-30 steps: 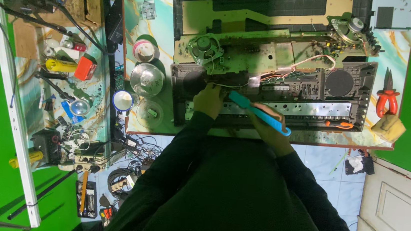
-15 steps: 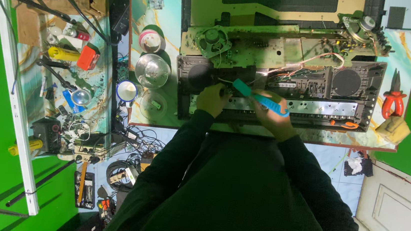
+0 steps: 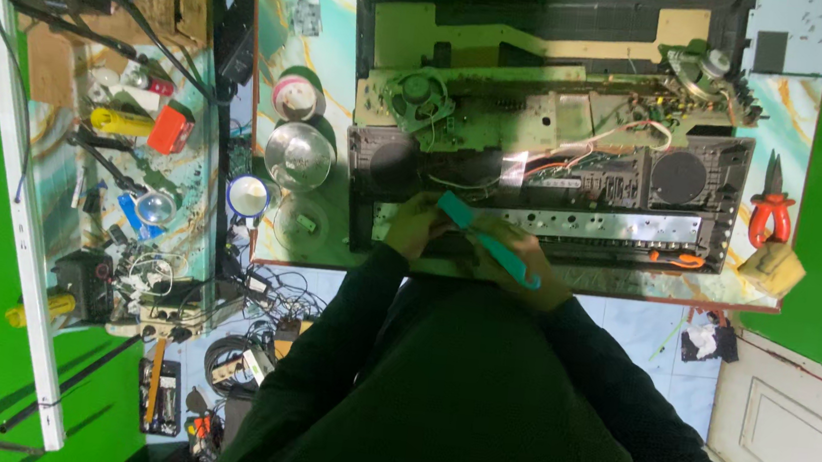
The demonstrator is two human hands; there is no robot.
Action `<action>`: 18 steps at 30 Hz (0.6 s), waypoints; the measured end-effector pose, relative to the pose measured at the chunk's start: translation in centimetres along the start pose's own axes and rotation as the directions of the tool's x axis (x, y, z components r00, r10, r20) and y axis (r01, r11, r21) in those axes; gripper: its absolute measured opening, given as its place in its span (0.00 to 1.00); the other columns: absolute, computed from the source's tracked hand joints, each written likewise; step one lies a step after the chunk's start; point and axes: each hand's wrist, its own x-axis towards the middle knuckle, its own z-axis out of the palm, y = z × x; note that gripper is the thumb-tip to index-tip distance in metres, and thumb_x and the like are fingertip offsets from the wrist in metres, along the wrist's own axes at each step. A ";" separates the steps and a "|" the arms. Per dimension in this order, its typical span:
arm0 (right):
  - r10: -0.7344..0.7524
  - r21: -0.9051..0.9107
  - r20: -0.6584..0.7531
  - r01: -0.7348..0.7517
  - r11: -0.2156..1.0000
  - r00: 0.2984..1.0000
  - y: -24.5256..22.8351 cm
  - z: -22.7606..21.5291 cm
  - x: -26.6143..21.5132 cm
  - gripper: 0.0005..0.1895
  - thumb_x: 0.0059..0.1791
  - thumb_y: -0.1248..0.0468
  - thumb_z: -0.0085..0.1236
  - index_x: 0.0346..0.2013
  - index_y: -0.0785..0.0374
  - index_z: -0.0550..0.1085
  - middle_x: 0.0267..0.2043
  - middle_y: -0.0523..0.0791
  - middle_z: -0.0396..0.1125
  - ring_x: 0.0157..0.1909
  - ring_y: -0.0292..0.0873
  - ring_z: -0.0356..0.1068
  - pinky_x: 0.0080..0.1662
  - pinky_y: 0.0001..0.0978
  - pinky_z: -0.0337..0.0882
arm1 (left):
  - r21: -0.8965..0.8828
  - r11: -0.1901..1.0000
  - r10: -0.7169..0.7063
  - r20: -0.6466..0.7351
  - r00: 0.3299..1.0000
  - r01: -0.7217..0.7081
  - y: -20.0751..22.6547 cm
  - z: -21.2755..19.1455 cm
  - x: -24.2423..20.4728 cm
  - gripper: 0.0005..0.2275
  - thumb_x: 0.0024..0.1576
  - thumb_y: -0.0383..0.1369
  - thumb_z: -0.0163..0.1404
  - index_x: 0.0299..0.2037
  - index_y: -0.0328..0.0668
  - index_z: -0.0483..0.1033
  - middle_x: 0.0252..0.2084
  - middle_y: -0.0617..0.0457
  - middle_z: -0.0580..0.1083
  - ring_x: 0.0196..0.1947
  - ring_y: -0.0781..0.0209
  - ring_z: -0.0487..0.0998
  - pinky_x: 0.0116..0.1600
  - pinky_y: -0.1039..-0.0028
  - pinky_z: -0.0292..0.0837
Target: The person cleans the internal components of a disassembled electronic device, likely a stereo receiver, using a blue brush. They systematically brush dust from the circuit boards, metal chassis, and speaker areas. The person also uses a yellow sponge to wipe the device's surface.
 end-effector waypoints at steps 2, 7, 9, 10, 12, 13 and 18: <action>0.029 -0.072 -0.010 -0.030 0.997 1.000 1.8 1.0 -0.8 0.15 0.50 0.65 0.60 0.51 0.60 0.76 0.55 0.48 0.73 0.55 0.50 0.75 0.58 0.42 0.73 | -0.020 1.000 0.001 -0.011 1.000 -0.002 -0.6 0.0 -0.3 0.12 0.63 0.27 0.48 0.56 0.36 0.71 0.53 0.45 0.76 0.51 0.54 0.81 0.56 0.64 0.79; 0.050 -0.125 -0.013 -0.051 0.991 0.999 2.3 1.3 -1.5 0.15 0.53 0.63 0.56 0.54 0.62 0.74 0.54 0.51 0.73 0.54 0.49 0.74 0.57 0.42 0.74 | 0.039 0.998 0.054 -0.057 0.997 -0.052 0.4 1.1 -1.4 0.10 0.65 0.26 0.46 0.54 0.35 0.72 0.53 0.46 0.78 0.54 0.54 0.81 0.58 0.65 0.79; 0.023 -0.031 0.050 -0.021 0.999 0.999 0.8 1.4 -0.7 0.16 0.53 0.62 0.55 0.55 0.63 0.74 0.54 0.53 0.73 0.53 0.50 0.74 0.55 0.41 0.74 | 0.039 0.997 0.075 -0.073 0.994 -0.072 0.1 1.5 -1.8 0.10 0.64 0.24 0.46 0.54 0.33 0.72 0.50 0.43 0.77 0.51 0.52 0.80 0.56 0.62 0.79; 0.020 -0.012 0.060 -0.020 1.000 0.998 0.4 1.0 -0.2 0.16 0.53 0.62 0.55 0.55 0.63 0.74 0.53 0.53 0.73 0.52 0.49 0.74 0.54 0.40 0.74 | 0.041 0.995 0.090 -0.078 0.993 -0.087 0.2 1.7 -1.7 0.11 0.63 0.23 0.46 0.54 0.32 0.72 0.49 0.42 0.76 0.50 0.52 0.79 0.56 0.61 0.79; 0.101 -0.073 -0.092 -0.108 0.992 0.991 0.7 -0.2 0.5 0.16 0.52 0.63 0.55 0.54 0.63 0.74 0.53 0.52 0.73 0.51 0.49 0.74 0.53 0.39 0.75 | 0.032 0.998 0.064 -0.063 0.996 -0.062 0.6 1.4 -2.5 0.10 0.65 0.26 0.46 0.54 0.33 0.72 0.52 0.45 0.76 0.52 0.55 0.80 0.57 0.64 0.78; 0.126 -0.108 -0.185 -0.148 0.983 0.975 1.1 -0.9 0.8 0.16 0.52 0.63 0.56 0.54 0.63 0.74 0.52 0.52 0.73 0.50 0.48 0.75 0.52 0.39 0.75 | 0.027 0.998 0.052 -0.052 0.997 -0.051 0.9 1.5 -2.4 0.09 0.65 0.28 0.47 0.54 0.34 0.72 0.53 0.46 0.75 0.53 0.57 0.80 0.58 0.65 0.78; 0.031 -0.109 -0.045 -0.036 0.993 0.999 0.4 -0.4 0.8 0.16 0.52 0.63 0.56 0.54 0.63 0.75 0.51 0.52 0.74 0.46 0.47 0.75 0.47 0.37 0.75 | 0.052 0.998 0.035 -0.167 0.985 -0.026 1.2 2.2 -1.9 0.12 0.64 0.27 0.45 0.56 0.33 0.71 0.52 0.44 0.76 0.51 0.55 0.80 0.54 0.65 0.79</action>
